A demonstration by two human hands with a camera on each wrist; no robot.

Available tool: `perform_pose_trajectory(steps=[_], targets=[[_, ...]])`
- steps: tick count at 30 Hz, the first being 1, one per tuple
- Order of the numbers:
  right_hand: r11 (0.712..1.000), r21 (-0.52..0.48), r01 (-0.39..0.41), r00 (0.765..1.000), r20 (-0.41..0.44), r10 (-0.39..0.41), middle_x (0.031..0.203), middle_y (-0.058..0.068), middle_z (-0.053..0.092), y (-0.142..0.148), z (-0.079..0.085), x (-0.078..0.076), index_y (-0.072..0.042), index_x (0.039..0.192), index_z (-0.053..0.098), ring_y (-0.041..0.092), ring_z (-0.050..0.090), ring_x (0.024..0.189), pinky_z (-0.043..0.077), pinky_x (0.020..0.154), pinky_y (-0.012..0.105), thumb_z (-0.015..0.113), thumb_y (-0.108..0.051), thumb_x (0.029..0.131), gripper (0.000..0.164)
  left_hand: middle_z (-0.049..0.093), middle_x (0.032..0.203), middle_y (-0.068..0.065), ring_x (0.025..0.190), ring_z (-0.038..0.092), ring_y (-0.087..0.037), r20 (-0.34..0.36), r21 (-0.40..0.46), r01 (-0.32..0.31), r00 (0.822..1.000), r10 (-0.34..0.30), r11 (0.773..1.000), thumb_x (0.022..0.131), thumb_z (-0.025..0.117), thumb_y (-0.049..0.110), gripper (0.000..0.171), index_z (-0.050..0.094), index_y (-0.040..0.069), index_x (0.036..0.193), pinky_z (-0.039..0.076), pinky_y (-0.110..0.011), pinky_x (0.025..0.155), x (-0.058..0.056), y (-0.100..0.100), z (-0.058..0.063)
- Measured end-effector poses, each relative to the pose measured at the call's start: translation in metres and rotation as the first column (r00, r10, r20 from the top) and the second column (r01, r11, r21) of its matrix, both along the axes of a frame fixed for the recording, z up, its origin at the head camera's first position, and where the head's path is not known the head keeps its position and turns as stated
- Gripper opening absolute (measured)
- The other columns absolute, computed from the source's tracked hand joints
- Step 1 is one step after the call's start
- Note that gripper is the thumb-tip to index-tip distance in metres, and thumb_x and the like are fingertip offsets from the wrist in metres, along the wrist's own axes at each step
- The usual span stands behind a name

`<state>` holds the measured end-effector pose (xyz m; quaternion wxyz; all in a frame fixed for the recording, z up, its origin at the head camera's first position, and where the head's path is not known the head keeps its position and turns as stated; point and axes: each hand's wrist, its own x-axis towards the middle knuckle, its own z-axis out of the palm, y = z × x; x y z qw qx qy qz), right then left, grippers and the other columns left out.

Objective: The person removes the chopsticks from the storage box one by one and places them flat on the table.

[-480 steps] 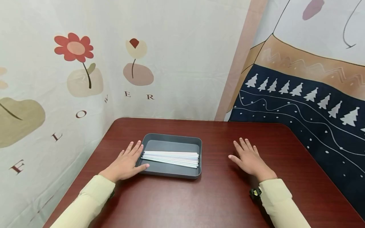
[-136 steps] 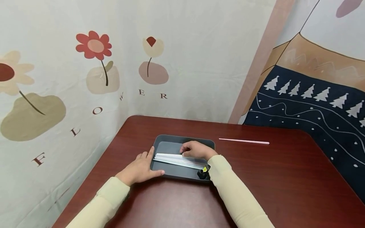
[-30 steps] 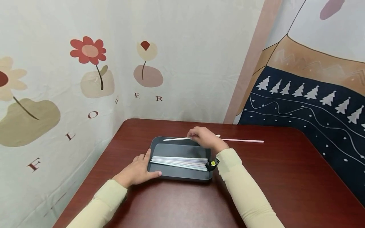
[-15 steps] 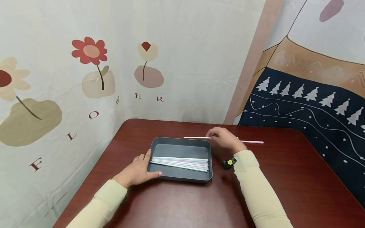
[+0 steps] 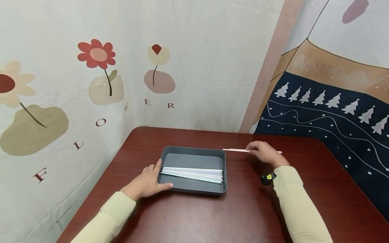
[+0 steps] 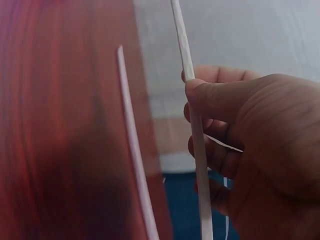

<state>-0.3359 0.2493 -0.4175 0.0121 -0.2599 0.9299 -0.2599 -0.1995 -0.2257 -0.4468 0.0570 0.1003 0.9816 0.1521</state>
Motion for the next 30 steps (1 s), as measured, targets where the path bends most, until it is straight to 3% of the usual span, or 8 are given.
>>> perform_pose_trajectory(steps=[14,30], targets=[[0.998,0.023,0.065,0.998,-0.001,-0.065,0.087,0.001,0.063,0.042,-0.032,-0.005,-0.009,0.095,0.07,0.023,0.053,0.085,0.045,0.079,0.044,0.063,0.002,0.093,0.013,0.039,0.144,-0.031,0.133,0.035,-0.052,0.007,0.0,-0.003,1.0,0.003,1.0,0.077,0.059,0.08,0.125,0.013,-0.006,0.156,0.037,-0.055,0.104,-0.001,-0.001,-0.001],[0.999,0.026,0.035,0.999,-0.012,-0.034,0.085,0.002,0.062,0.037,-0.042,-0.017,-0.011,0.09,0.07,0.024,0.054,0.083,0.044,0.078,0.043,0.064,0.002,0.092,0.015,0.038,0.145,-0.032,0.133,0.035,-0.052,0.007,0.002,-0.009,1.0,0.009,1.0,0.078,0.06,0.078,0.124,0.013,-0.007,0.156,0.037,-0.055,0.105,0.0,-0.001,0.0]])
